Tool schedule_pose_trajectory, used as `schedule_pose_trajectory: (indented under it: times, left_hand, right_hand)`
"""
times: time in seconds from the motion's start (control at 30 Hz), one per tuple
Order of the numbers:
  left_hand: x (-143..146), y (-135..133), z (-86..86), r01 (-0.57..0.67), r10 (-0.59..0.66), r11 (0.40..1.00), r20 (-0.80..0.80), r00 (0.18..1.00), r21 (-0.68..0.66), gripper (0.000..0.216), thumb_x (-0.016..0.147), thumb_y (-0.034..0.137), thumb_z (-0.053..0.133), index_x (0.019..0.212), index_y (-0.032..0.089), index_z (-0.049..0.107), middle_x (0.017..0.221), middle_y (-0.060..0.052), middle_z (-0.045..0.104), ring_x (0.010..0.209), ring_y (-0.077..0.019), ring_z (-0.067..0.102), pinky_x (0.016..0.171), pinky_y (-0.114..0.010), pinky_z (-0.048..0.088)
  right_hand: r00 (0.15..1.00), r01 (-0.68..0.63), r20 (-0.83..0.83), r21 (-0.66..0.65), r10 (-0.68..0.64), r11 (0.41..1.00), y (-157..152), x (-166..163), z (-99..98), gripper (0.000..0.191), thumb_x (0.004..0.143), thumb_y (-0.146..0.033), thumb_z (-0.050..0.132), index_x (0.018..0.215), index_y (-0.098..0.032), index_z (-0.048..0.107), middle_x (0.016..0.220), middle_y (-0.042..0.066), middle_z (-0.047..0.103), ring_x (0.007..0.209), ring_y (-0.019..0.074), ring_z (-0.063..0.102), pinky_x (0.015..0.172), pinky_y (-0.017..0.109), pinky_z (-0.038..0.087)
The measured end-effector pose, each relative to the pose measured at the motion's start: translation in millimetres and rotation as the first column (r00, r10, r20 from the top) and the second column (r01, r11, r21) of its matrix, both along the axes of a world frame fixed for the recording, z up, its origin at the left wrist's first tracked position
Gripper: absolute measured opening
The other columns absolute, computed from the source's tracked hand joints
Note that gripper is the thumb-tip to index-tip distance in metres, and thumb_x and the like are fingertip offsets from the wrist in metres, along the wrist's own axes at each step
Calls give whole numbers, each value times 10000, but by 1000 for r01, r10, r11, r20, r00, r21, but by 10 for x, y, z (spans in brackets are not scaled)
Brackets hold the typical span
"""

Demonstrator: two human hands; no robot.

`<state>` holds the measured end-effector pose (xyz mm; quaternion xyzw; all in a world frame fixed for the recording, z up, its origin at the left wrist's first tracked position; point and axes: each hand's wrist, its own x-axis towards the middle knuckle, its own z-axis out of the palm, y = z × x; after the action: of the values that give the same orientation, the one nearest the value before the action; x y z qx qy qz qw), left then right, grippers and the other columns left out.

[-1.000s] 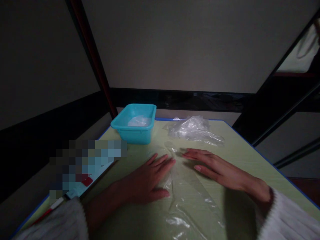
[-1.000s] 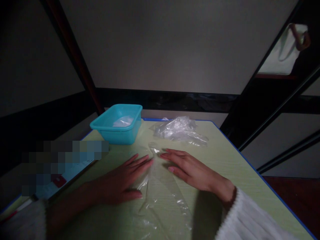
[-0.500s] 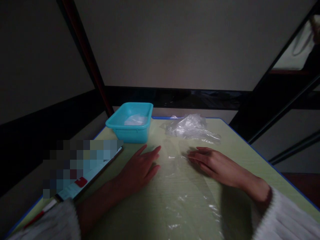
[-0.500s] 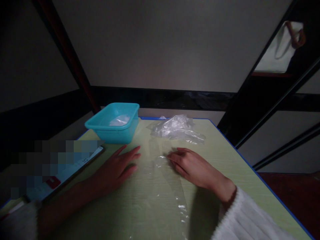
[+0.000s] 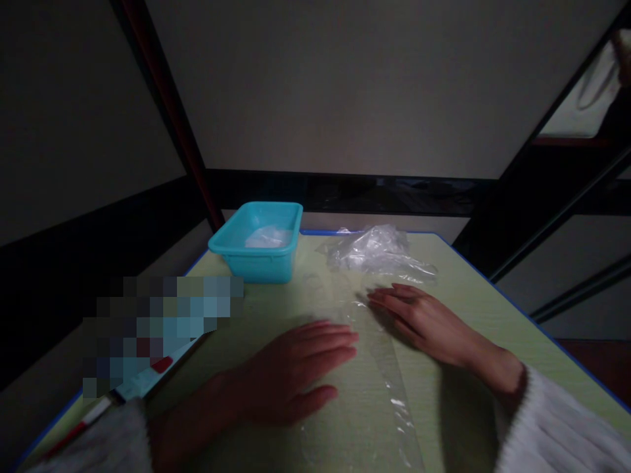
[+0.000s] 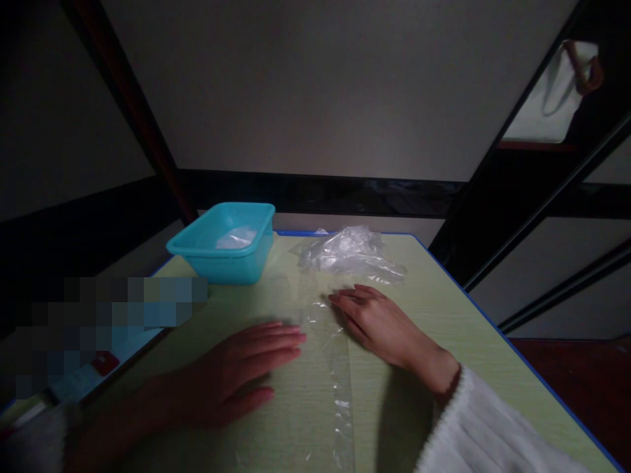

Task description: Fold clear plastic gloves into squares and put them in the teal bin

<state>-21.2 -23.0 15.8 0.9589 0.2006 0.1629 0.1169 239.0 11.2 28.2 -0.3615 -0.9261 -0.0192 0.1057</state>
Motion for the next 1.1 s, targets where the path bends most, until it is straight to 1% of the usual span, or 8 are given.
schedule_pose_trajectory:
  times: [0.07,0.17,0.37,0.53,0.77,0.87,1.0,1.1]
  left_hand:
    - [36,-34,14,93,-97,993,-59,994,-66,435,884,291,448,1282,118,417,1385,-102,404,1309,-181,306,1096,-343,228]
    - [64,-39,12,137,-156,981,-139,978,-139,531,875,352,474,1324,86,377,1412,-137,340,1326,-221,264,1099,-371,211]
    - [38,-30,54,131,-176,968,-211,962,-213,608,882,447,434,1370,104,315,1458,-135,220,1351,-238,173,1109,-384,145]
    - [24,-26,83,137,-187,960,-193,963,-246,594,882,453,431,1364,122,331,1454,-128,238,1344,-250,198,1104,-397,152]
    - [15,-51,82,176,-195,966,-86,977,-191,564,856,437,476,1330,150,374,1381,-120,405,1283,-258,348,1078,-417,222]
    - [21,-68,67,156,-169,977,-80,982,-144,536,862,447,470,1307,155,400,1372,-131,417,1273,-256,361,1081,-424,203]
    - [20,-40,30,106,-117,991,-131,984,-84,517,852,391,519,1282,118,428,1386,-150,390,1289,-277,327,1074,-429,223]
    - [3,6,-10,17,-21,998,-70,997,-54,405,863,260,500,1242,122,464,1333,-141,462,1240,-260,393,1048,-418,277]
  right_hand:
    - [1000,-3,-7,-6,3,1000,10,-9,-18,326,903,-158,333,1160,-88,521,1114,142,624,991,234,596,924,454,430]
    - [1000,6,-22,14,-6,1000,28,-14,-49,318,905,-163,325,1141,-98,528,1067,145,638,932,227,612,890,443,452]
    - [998,55,-7,42,-55,998,52,5,-117,312,897,-166,341,1139,-91,523,1054,159,636,940,242,609,860,427,474]
    - [995,92,23,79,-94,993,64,29,-133,324,897,-168,327,1140,-68,516,1071,185,626,966,257,603,863,427,474]
    - [990,144,-14,90,-143,986,82,69,-141,327,892,-166,334,1157,-88,508,1067,181,632,962,264,608,856,456,468]
    - [991,132,-39,107,-129,985,77,71,-130,317,882,-155,352,1143,-92,521,1071,176,630,971,263,600,850,450,470]
    - [996,64,-75,102,-56,993,53,40,-82,283,877,-143,369,1089,-100,552,1042,157,635,949,250,592,799,411,487]
    - [994,-58,-89,87,66,995,3,-18,-22,243,899,-167,371,944,-116,605,885,118,642,809,216,581,711,368,482]
